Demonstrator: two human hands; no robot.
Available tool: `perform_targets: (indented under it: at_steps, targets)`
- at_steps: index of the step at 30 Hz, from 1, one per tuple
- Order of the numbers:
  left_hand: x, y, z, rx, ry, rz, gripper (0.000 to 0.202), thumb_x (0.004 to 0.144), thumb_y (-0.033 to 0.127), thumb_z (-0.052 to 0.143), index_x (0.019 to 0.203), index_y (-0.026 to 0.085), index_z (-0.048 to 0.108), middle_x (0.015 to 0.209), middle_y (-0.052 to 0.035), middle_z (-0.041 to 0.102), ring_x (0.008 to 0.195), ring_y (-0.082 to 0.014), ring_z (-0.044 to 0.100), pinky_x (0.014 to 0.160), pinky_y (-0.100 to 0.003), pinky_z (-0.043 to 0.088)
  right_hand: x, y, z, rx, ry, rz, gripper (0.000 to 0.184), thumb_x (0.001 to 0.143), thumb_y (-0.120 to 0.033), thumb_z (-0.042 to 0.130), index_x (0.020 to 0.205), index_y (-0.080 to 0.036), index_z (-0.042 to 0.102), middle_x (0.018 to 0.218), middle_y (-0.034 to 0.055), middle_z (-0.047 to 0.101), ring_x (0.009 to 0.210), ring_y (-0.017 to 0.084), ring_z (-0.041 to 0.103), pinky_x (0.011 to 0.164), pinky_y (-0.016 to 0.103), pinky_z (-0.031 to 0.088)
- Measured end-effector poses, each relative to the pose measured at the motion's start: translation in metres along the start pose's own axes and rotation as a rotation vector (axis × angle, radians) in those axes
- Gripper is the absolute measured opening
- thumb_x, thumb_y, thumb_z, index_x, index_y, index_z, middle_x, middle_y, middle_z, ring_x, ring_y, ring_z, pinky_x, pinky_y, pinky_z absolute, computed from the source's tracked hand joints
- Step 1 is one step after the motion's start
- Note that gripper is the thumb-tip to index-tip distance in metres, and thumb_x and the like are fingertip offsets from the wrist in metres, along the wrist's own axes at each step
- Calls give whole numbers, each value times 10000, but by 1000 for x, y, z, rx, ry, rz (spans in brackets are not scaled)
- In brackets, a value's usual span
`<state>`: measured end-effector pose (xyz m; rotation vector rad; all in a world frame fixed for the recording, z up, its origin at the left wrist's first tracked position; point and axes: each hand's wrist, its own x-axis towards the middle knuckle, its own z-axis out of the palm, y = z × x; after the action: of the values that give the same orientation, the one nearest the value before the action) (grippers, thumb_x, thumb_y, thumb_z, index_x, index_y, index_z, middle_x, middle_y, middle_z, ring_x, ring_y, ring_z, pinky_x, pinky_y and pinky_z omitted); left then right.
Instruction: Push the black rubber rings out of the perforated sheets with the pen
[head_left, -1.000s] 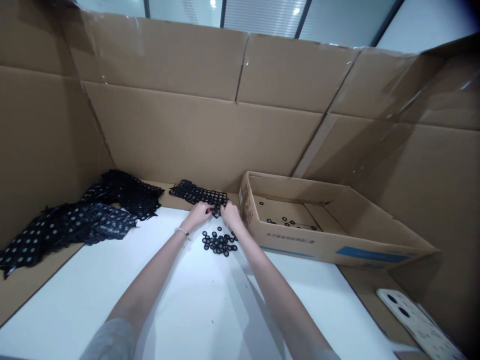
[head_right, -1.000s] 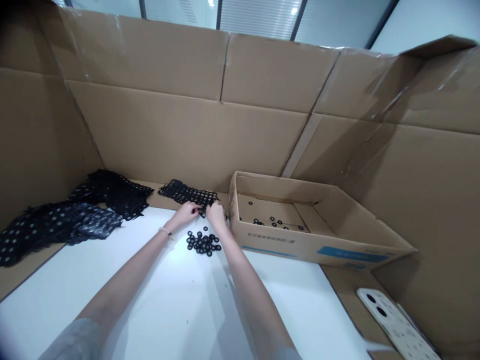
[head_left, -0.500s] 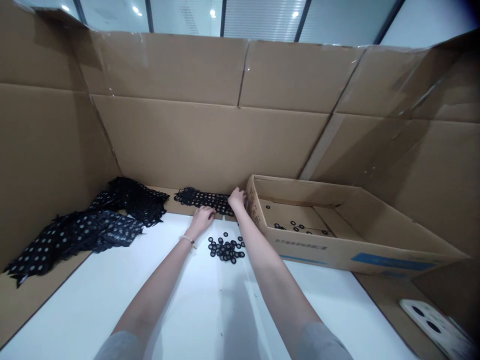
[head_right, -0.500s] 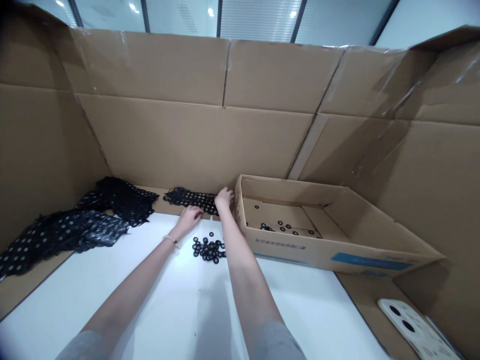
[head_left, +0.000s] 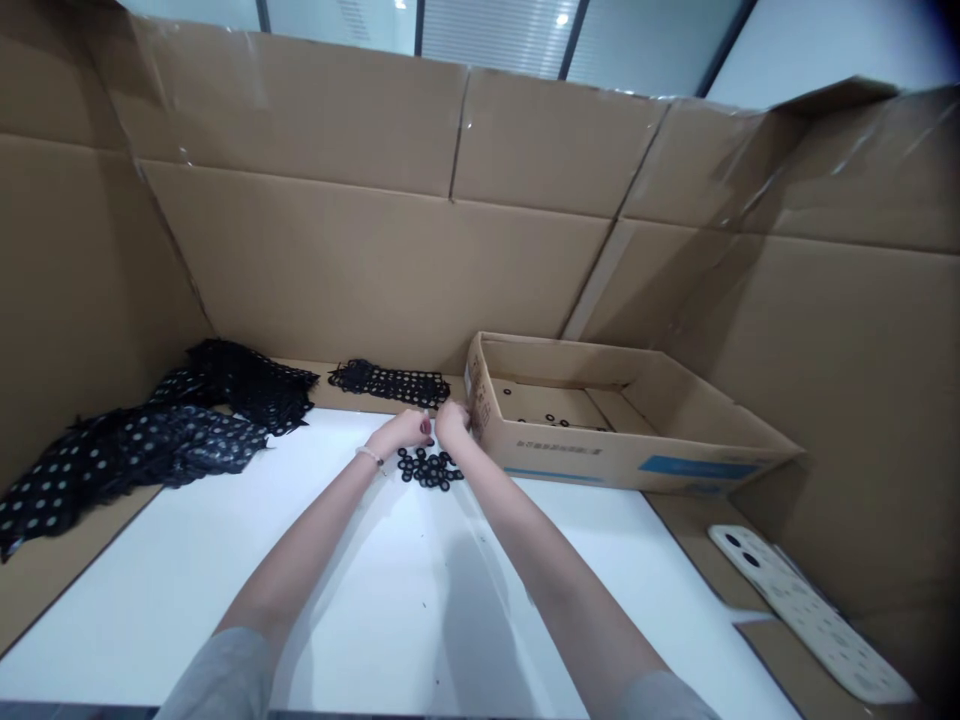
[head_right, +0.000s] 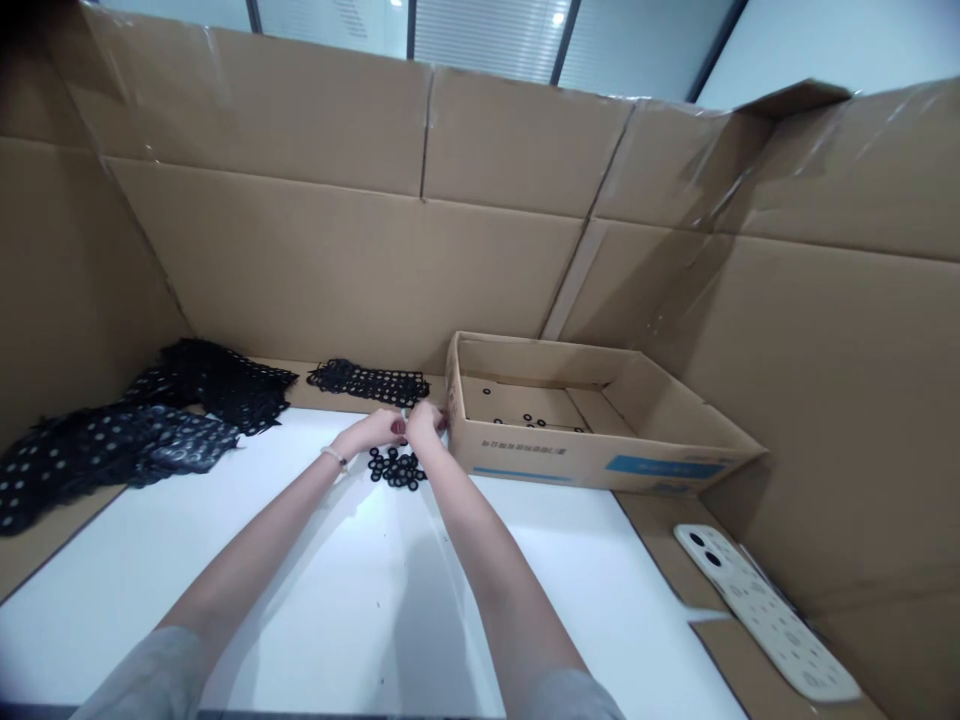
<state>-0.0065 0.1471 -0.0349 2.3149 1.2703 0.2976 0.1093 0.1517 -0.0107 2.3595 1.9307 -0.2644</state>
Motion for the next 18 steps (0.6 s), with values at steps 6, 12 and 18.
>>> perform_targets:
  at_steps: [6,12,18]
  targets:
    - [-3,-4,-18,-86,-192,-1,145,768,295,658,788,166,721,693,10,688,613,-119,613,600,-212,491,-11,18,-2,45,-41,-122,322,923,-308,587,1199,-145,563,1194,98,593,1006,219,619,839,414,536]
    - [-7,-9,-45,-149,-11,-8,271,733,287,554,884,165,742,857,-37,744,771,-173,648,631,-198,469,-38,34,-1,126,-1,-273,322,927,-311,579,1207,-152,559,1207,97,587,1015,221,615,847,423,533]
    - [-25,11,-78,-172,196,-16,407,822,361,463,1054,111,685,945,-92,730,828,-207,647,703,-258,491,-82,53,-25,235,35,-505,298,937,-304,564,1198,-160,566,1205,88,593,1031,221,611,864,430,525]
